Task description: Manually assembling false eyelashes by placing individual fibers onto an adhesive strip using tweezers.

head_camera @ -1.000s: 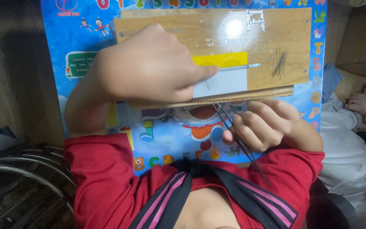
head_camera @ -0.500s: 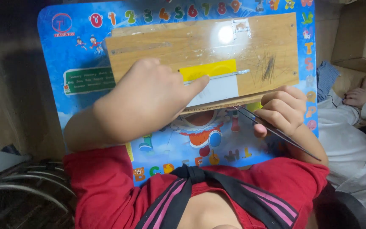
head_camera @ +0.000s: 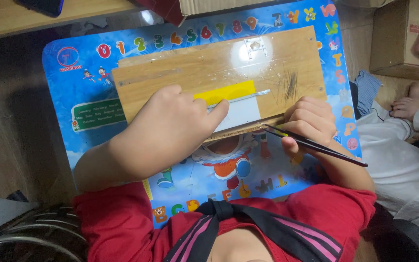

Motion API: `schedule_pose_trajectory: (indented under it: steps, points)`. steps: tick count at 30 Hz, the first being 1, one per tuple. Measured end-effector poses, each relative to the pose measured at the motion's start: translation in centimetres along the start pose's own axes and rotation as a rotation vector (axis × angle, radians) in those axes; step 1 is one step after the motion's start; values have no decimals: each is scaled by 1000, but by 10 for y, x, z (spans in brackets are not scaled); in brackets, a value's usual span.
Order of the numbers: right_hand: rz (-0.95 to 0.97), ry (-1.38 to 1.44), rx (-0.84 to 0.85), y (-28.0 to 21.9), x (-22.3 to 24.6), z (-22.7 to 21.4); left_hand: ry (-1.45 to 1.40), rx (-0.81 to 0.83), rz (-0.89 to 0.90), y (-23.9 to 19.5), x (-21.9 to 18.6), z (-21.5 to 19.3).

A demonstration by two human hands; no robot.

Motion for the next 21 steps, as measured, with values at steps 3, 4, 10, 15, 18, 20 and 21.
schedule_pose_trajectory:
  steps: [3,4,10,15,18,20,21]
  points:
    - [-19,22,-101,-3,-2,-3,-29,15,26,4,3,-2]
    - [-13,25,-105,-7,-3,-6,-33,21,30,3,3,-2]
    - [47,-94,-33,-11,-4,-17,-49,83,44,1,5,0]
    - [-52,-301,-107,-23,-8,-32,-4,83,70,-10,13,-9]
    - [-1,-319,-119,-29,-15,-34,-22,-17,-11,-23,25,-28]
    - [23,-332,-95,-31,-15,-35,45,-16,-14,-28,27,-37]
    - [44,-344,-68,-33,-15,-33,111,-18,-21,-30,29,-42]
Point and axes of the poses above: each hand's wrist, its own y-axis towards the middle knuckle, its own z-axis out of the palm, x = y × z, the point moved 8 cm from there along y, towards the middle knuckle, and after that the axes turned 14 degrees about y, right-handed, at the moved point
